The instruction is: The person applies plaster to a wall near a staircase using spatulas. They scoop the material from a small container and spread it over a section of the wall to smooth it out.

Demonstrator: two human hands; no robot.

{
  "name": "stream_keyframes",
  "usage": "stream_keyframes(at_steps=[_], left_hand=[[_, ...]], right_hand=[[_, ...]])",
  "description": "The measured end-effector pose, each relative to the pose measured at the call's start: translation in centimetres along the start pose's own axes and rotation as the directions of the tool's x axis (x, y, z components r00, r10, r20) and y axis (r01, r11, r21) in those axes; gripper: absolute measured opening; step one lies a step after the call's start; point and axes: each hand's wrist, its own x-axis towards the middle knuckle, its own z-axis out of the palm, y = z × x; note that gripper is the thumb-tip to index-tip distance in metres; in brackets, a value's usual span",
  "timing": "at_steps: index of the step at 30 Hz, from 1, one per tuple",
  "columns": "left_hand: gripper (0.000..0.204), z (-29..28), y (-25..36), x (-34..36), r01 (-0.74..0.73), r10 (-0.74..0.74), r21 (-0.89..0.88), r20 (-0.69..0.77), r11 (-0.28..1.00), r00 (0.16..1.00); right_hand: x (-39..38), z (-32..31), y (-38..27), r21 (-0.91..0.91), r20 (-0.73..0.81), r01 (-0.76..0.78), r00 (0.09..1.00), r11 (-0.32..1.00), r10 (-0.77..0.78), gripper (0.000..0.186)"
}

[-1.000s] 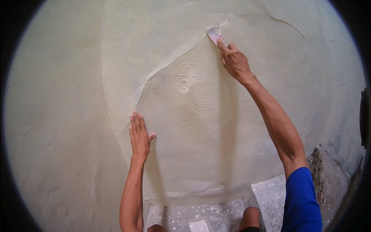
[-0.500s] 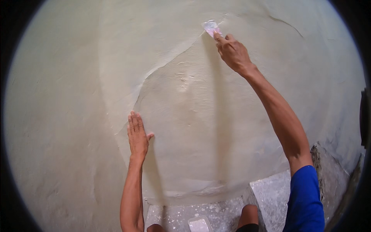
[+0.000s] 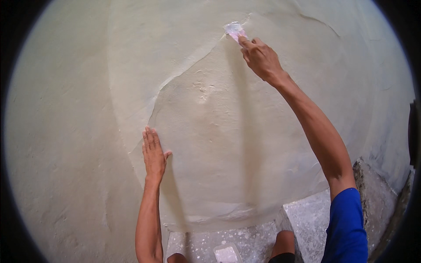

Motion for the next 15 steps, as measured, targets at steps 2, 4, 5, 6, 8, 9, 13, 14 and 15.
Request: stream_keyframes(at_steps=[2,4,5,6,8,9,13,14,15], left_hand=[[0.106,0.2,0.1,0.2,-0.025,0.025,-0.015,-0.014,1.000,1.000],[0.106,0.1,-0.1,0.2,-0.021,0.021,-0.013,-0.012,1.000,1.000],[0.106,-0.1,-0.3,0.0,-0.015,0.015,-0.014,-0.012,1.000,1.000],[0.106,-0.1,-0.5,-0.1,-0.011,0.011,-0.011,-0.011,1.000,1.000],[0.105,-0.4,-0.8,-0.2,-0.022,0.022,-0.005,-0.018,1.000,1.000],[0.105,-0.5,-0.9,-0.3,-0.017,0.017,0.000,-0.017,1.000,1.000],[0.103,-0.5,-0.4,-0.5,-0.012,0.013,0.040,-0.028,0.999,1.000],[0.103,-0.3,-0.1,-0.4,-0.035,0.037,0.024,-0.057,0.999,0.998],[0.103,-0.2,0.3,-0.3,-0.040,0.040,0.017,-0.047,0.999,0.998]], right_hand=[[-0.4,2.0,0.3,-0.015,0.006,0.000,1.000,1.000,0.000,0.036],[-1.6,3.0,0.1,-0.031,0.020,-0.001,1.000,1.000,0.001,0.039],[-2.9,3.1,0.0,-0.026,0.021,0.002,1.000,1.000,-0.001,0.039],[-4.3,3.2,0.0,0.019,0.069,-0.012,0.998,1.000,0.010,0.041],[-5.6,2.7,-0.1,0.067,0.116,-0.025,0.993,0.997,0.017,0.042],[-6.0,2.3,-0.2,0.051,0.112,-0.030,0.993,0.998,0.024,0.044],[-2.5,-0.2,-0.5,0.029,0.057,-0.103,0.993,0.994,0.101,0.043],[-1.4,0.0,0.1,0.022,0.063,-0.108,0.992,0.994,0.107,0.043],[-0.5,0.1,0.6,-0.005,0.041,-0.079,0.996,0.997,0.079,0.042]])
